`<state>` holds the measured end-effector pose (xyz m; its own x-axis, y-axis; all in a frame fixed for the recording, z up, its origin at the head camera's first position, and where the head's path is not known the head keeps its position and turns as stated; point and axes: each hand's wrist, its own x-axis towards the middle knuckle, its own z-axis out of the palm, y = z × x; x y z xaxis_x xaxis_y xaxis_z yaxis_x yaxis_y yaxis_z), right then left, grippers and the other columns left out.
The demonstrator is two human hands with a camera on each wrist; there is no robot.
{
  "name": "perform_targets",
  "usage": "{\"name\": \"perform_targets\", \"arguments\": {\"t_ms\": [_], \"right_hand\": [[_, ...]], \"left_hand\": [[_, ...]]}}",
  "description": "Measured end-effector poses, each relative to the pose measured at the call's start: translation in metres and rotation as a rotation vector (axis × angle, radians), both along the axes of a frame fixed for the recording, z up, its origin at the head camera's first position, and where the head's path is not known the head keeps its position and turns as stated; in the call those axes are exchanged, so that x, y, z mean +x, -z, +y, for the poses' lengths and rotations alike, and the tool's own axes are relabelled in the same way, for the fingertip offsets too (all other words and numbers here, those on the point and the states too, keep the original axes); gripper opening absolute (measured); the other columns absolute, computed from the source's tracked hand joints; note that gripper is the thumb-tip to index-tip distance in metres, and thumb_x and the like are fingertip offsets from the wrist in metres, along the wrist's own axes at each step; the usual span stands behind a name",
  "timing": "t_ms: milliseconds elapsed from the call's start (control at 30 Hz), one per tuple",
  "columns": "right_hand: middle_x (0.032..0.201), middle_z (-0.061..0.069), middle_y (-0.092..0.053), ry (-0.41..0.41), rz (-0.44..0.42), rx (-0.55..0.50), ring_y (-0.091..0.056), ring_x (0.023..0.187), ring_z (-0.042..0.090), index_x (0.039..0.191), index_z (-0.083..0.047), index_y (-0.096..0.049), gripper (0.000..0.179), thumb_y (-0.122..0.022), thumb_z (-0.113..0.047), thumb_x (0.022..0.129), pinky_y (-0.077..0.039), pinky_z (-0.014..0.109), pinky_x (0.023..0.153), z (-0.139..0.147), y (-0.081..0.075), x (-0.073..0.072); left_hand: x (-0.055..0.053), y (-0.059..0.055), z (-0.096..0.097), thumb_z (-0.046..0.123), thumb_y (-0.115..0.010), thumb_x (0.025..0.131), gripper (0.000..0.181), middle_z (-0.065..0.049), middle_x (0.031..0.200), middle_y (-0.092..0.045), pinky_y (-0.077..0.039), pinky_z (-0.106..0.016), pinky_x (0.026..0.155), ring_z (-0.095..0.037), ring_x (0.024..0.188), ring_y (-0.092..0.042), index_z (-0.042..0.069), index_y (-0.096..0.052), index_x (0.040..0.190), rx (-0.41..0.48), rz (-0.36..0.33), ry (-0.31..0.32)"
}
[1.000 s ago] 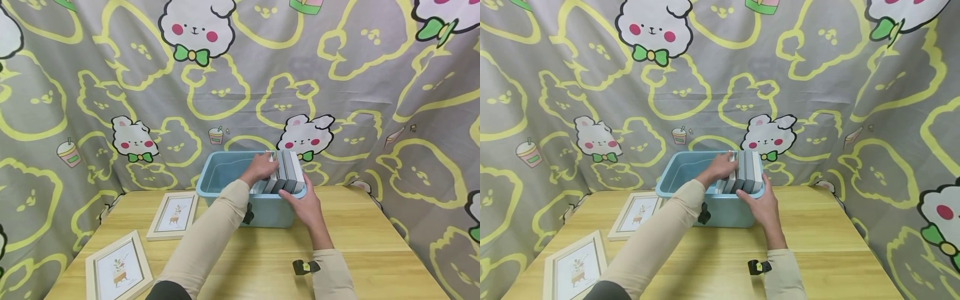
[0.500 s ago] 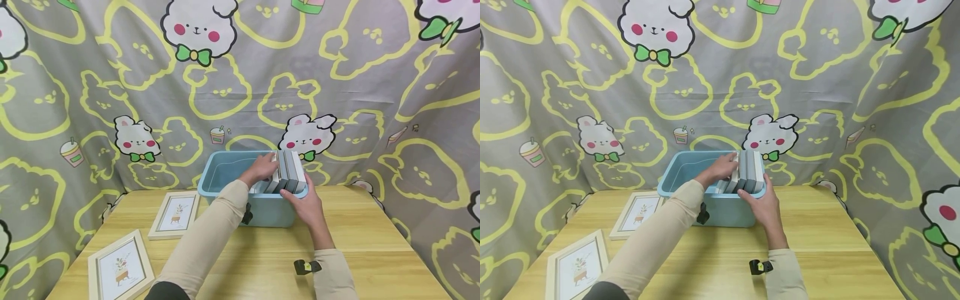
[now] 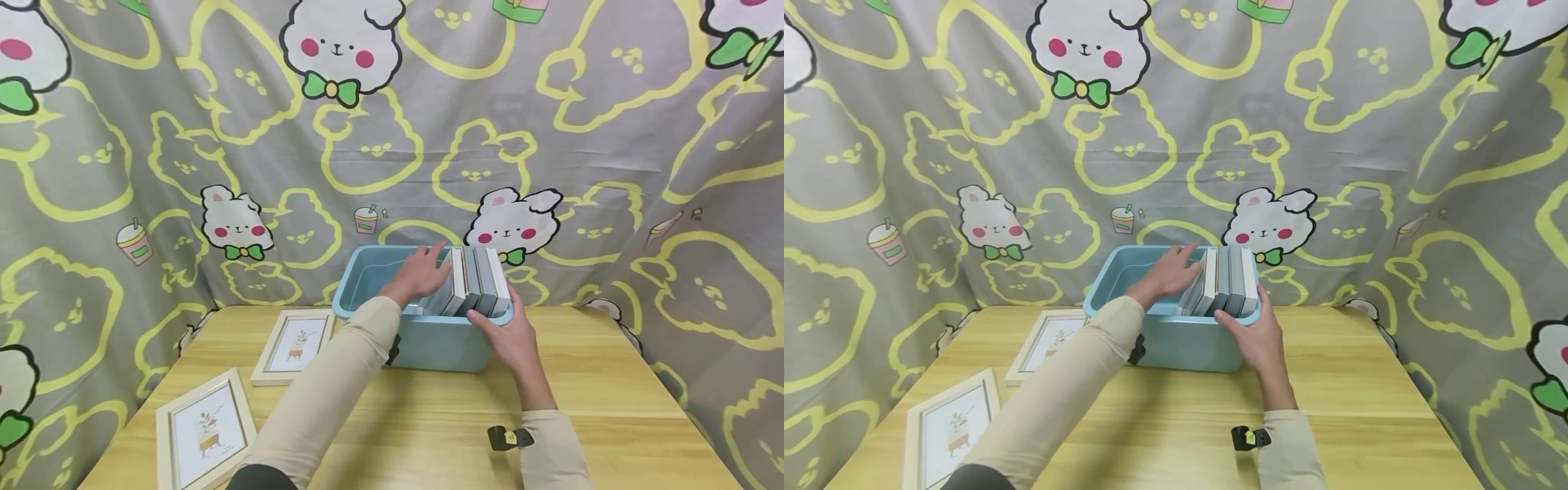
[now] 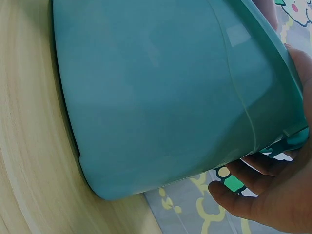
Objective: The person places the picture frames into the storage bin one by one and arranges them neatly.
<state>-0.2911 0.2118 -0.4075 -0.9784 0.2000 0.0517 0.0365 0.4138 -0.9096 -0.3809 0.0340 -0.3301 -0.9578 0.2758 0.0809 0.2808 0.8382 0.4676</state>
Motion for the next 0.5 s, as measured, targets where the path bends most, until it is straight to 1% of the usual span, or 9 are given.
{"name": "perform_targets", "arguments": {"t_ms": [100, 167, 233, 367, 500], "right_hand": [[0.158, 0.013, -0.028, -0.002, -0.007, 0.008, -0.033, 0.141, 0.037, 0.156, -0.035, -0.001, 0.110, -0.069, -0.066, 0.075, -0.029, 0.059, 0.111, 0.000, 0.001, 0.000], [0.158, 0.013, -0.029, -0.002, -0.006, 0.010, -0.033, 0.141, 0.037, 0.155, -0.036, -0.001, 0.109, -0.069, -0.065, 0.076, -0.029, 0.059, 0.111, 0.000, 0.002, 0.001], [0.157, 0.014, -0.030, -0.001, -0.001, 0.007, -0.033, 0.141, 0.037, 0.155, -0.036, -0.001, 0.109, -0.069, -0.064, 0.076, -0.029, 0.059, 0.111, 0.000, 0.002, 0.001], [0.157, 0.015, -0.030, -0.008, 0.004, 0.006, -0.033, 0.140, 0.037, 0.155, -0.037, -0.001, 0.108, -0.070, -0.063, 0.076, -0.029, 0.059, 0.111, -0.001, 0.002, 0.002], [0.158, 0.016, -0.029, -0.007, -0.002, 0.019, -0.032, 0.141, 0.039, 0.156, -0.035, 0.000, 0.109, -0.068, -0.065, 0.076, -0.028, 0.060, 0.111, -0.002, 0.000, 0.002]], "left_hand": [[0.000, 0.002, -0.007, 0.052, -0.031, 0.098, 0.059, -0.004, 0.158, -0.029, -0.028, -0.059, 0.112, -0.032, 0.144, -0.029, 0.037, -0.019, 0.154, -0.120, 0.067, 0.001], [0.001, 0.004, -0.012, 0.056, -0.028, 0.098, 0.060, -0.002, 0.159, -0.028, -0.024, -0.062, 0.113, -0.031, 0.145, -0.027, 0.039, -0.017, 0.154, -0.188, 0.094, 0.007], [0.002, 0.005, -0.017, 0.060, -0.026, 0.097, 0.062, 0.000, 0.161, -0.024, -0.019, -0.063, 0.114, -0.031, 0.147, -0.023, 0.040, -0.014, 0.154, -0.241, 0.108, 0.012], [0.004, 0.007, -0.028, 0.067, -0.021, 0.095, 0.066, 0.002, 0.164, -0.015, -0.011, -0.063, 0.116, -0.029, 0.150, -0.017, 0.040, -0.013, 0.155, -0.311, 0.131, 0.008], [0.004, 0.008, -0.040, 0.073, -0.019, 0.092, 0.072, 0.001, 0.164, -0.011, -0.005, -0.064, 0.116, -0.030, 0.151, -0.012, 0.038, -0.012, 0.155, -0.338, 0.150, -0.007]]}}
